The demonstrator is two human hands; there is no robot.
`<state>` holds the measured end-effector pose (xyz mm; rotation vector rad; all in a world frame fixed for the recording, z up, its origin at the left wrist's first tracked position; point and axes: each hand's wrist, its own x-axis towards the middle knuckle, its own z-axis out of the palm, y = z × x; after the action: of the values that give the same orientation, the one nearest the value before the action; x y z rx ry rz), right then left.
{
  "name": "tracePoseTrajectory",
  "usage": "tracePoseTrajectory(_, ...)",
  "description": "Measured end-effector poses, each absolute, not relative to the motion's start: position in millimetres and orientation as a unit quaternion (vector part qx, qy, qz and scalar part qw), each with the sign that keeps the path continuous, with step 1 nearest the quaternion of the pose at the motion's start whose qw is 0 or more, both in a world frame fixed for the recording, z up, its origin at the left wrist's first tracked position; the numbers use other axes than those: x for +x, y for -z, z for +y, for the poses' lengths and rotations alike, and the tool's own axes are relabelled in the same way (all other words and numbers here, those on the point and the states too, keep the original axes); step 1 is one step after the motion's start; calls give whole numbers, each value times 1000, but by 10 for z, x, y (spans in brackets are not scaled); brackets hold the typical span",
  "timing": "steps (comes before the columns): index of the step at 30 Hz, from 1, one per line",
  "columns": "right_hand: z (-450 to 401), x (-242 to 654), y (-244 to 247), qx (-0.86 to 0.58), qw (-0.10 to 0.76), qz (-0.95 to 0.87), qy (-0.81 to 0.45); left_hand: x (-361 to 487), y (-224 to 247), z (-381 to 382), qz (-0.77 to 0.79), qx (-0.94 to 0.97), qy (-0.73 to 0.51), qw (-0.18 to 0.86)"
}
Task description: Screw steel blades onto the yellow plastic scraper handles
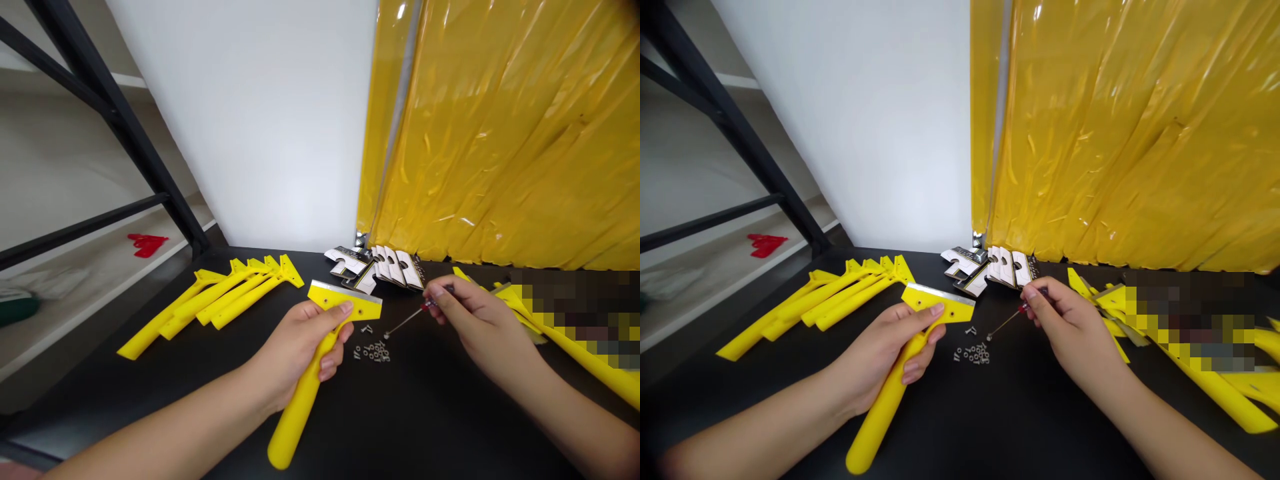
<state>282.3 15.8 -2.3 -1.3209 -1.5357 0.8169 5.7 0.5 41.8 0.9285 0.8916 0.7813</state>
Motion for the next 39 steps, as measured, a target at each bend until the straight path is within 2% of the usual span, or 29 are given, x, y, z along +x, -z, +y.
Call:
tracePoseTrajectory(18, 170, 2842, 23, -527, 488, -580, -385, 52, -371, 17, 412, 416, -346, 733)
tracePoseTrajectory(27, -112, 2681, -134, -499, 376, -705, -336, 61, -369, 18, 416, 411, -348, 733)
tracePoseTrajectory(39, -120, 2644, -203, -498, 364, -728, -300, 36, -337, 28, 409, 433, -335, 730)
